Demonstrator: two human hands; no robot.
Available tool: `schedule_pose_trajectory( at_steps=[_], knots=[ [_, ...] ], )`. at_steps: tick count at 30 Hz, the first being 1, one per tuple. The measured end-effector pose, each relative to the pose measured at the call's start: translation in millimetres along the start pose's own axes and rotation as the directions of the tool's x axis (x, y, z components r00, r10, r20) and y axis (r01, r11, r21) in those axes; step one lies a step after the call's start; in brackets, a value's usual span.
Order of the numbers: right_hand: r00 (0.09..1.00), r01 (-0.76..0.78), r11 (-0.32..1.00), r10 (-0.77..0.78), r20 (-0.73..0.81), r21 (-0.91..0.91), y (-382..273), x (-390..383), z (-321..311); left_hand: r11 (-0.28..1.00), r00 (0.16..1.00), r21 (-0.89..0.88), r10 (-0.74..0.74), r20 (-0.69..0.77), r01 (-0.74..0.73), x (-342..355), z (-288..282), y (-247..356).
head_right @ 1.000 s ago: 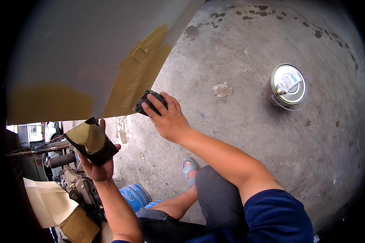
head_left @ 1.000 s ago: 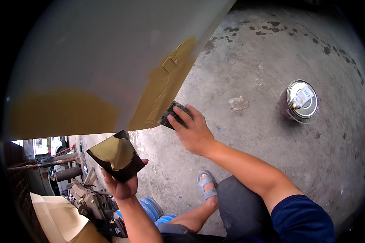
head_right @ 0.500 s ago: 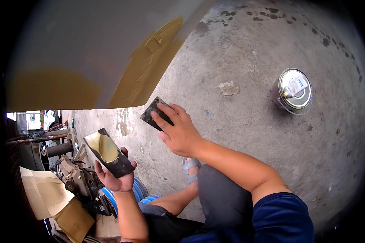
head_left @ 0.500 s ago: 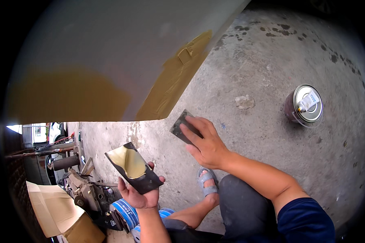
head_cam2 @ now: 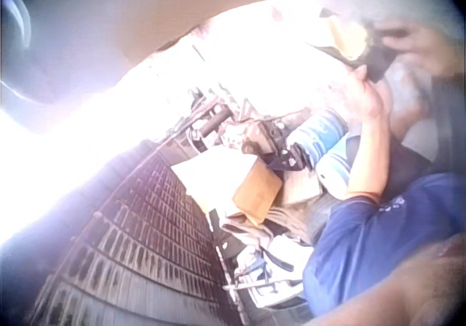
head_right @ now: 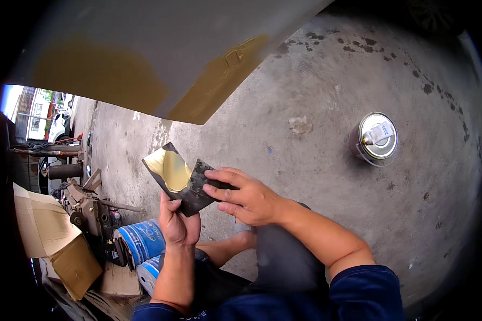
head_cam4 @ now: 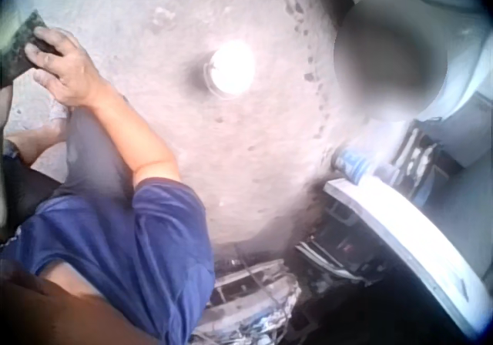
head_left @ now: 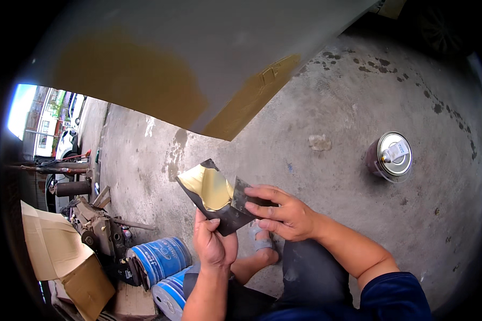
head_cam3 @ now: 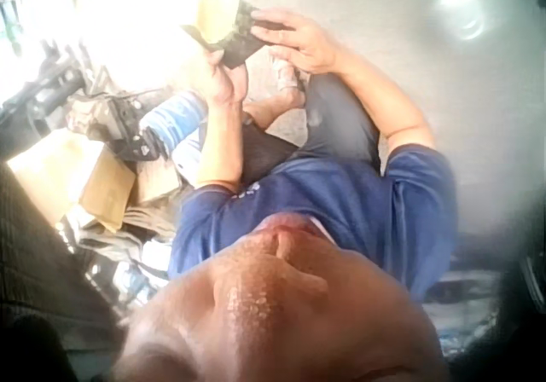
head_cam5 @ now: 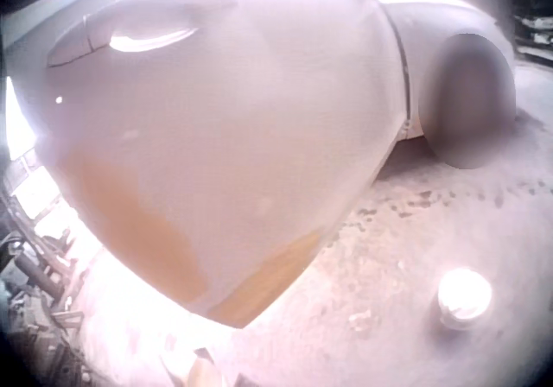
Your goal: The person mixes body filler with a hardener on a spreader, then applies the mixture to a damaged area on a white car door using a putty knife. The person smooths the filler over the surface to prepare it for further finishing.
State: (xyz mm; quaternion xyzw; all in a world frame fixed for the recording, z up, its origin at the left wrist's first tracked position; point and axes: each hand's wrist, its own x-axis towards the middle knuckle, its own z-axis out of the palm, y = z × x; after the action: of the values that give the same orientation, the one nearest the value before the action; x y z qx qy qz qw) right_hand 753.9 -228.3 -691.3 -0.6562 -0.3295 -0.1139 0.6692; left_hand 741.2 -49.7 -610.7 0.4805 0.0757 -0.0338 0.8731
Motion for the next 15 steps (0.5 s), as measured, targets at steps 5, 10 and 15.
schedule_pose_trajectory(
  at_steps=[5, 10, 15],
  knots=[
    [0.955, -0.277, 0.960, 0.278, -0.098, 0.024, 2, -17, -23, 1.000, 0.997, -0.025, 0.018, 0.071, -0.016, -6, 10, 9],
    [0.794, -0.165, 0.429, 0.592, -0.138, 0.888, -38, -16, -41, 0.988, 0.982, -0.018, 0.157, 0.105, -0.155, -11, 24, 21],
    [0.787, -0.427, 0.510, 0.616, 0.030, 0.747, -61, -23, -32, 0.971, 0.939, -0.083, 0.237, 0.248, -0.223, -17, 44, 14]
  ],
)
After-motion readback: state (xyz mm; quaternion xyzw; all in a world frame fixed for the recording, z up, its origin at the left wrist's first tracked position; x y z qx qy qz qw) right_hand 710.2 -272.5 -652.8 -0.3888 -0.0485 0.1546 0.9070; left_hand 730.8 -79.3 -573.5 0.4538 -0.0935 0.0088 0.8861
